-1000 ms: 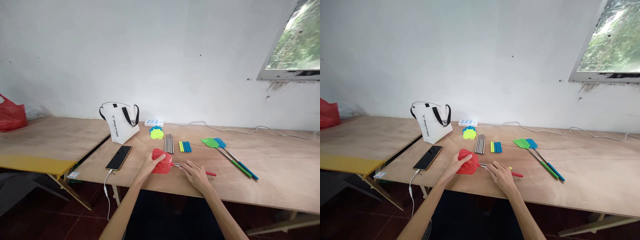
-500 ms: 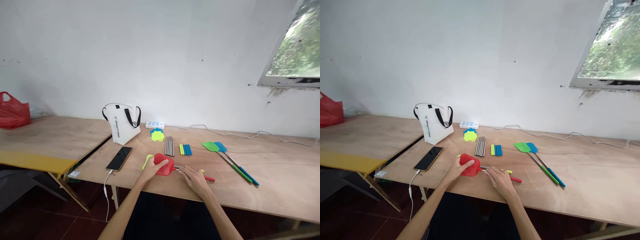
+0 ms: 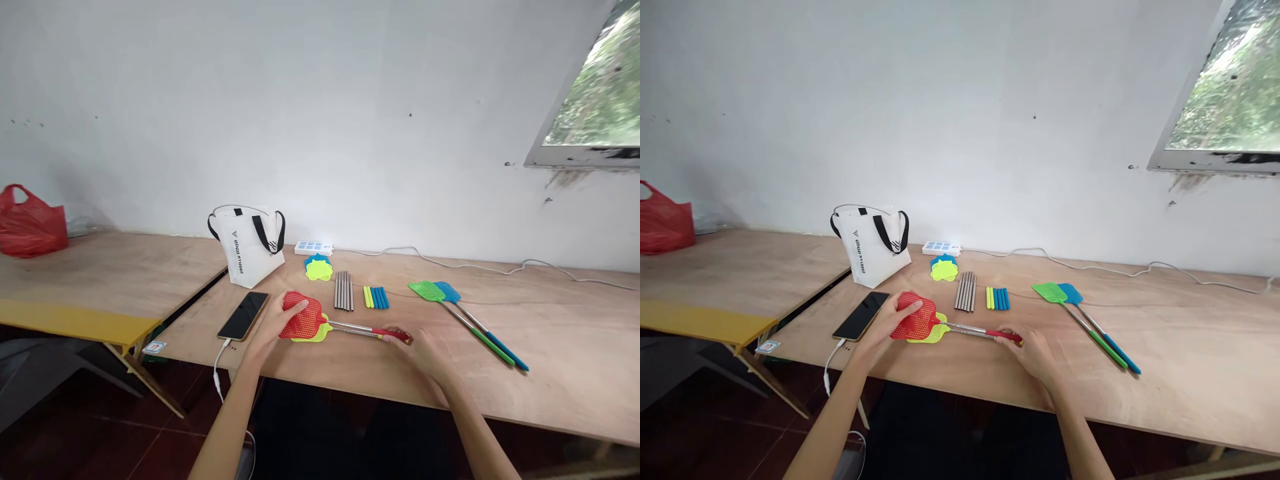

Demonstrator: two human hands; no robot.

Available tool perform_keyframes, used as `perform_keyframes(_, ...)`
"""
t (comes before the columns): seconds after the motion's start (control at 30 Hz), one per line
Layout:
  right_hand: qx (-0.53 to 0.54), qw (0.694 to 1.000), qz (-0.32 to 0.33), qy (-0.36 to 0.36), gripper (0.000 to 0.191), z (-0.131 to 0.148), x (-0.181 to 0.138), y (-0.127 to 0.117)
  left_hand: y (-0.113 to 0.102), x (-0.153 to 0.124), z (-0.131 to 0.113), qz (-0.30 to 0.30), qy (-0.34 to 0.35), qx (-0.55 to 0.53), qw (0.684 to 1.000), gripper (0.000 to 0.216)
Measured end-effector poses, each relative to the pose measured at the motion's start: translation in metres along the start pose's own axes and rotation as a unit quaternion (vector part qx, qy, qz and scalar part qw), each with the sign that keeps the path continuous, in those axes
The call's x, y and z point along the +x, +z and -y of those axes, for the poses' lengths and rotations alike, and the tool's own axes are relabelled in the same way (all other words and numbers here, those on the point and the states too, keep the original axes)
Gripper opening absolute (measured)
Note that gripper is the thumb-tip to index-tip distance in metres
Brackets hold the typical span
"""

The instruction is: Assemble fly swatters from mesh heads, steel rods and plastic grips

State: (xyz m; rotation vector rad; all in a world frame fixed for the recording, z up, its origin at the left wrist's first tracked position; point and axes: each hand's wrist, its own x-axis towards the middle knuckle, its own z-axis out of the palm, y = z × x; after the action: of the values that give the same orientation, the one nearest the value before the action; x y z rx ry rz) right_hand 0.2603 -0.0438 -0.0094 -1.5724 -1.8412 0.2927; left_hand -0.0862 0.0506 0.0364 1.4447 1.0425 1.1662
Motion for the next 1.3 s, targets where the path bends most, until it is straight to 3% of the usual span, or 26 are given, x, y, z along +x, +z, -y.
perform_keyframes(0.17,0.022,0.996,0.065,0.053,0.031,-0.009,-0.003,-0.017,0.000,0.003,0.015,0.092,-0.007,0.110,0.990,0.046)
perform_keyframes(0.37,-0.006,0.996,0.091,0.019,0.019,-0.011,-0.003,-0.014,0.000,0.010,0.040,0.047,-0.015,0.225,0.973,0.050)
perform_keyframes(0.63,-0.008,0.999,0.047,-0.016,0.022,-0.020,0.001,0.002,0.002,0.014,0.051,0.006,0.020,0.269,0.963,0.044)
perform_keyframes(0.77,-0.029,0.999,0.018,-0.021,0.024,-0.023,0.002,0.008,0.008,0.016,0.054,-0.045,0.081,0.352,0.932,0.038)
perform_keyframes(0.93,-0.065,0.997,-0.004,-0.031,0.027,-0.030,0.003,0.010,0.009,0.017,0.061,-0.013,0.105,0.442,0.891,0.035)
perform_keyframes(1.13,-0.079,0.993,-0.084,0.035,0.034,-0.052,0.004,0.016,0.006,0.016,0.061,0.008,0.096,0.448,0.889,0.031)
perform_keyframes(1.3,-0.133,0.984,-0.097,0.065,0.033,-0.065,0.000,0.020,0.006,0.016,0.063,0.010,0.101,0.456,0.884,0.032)
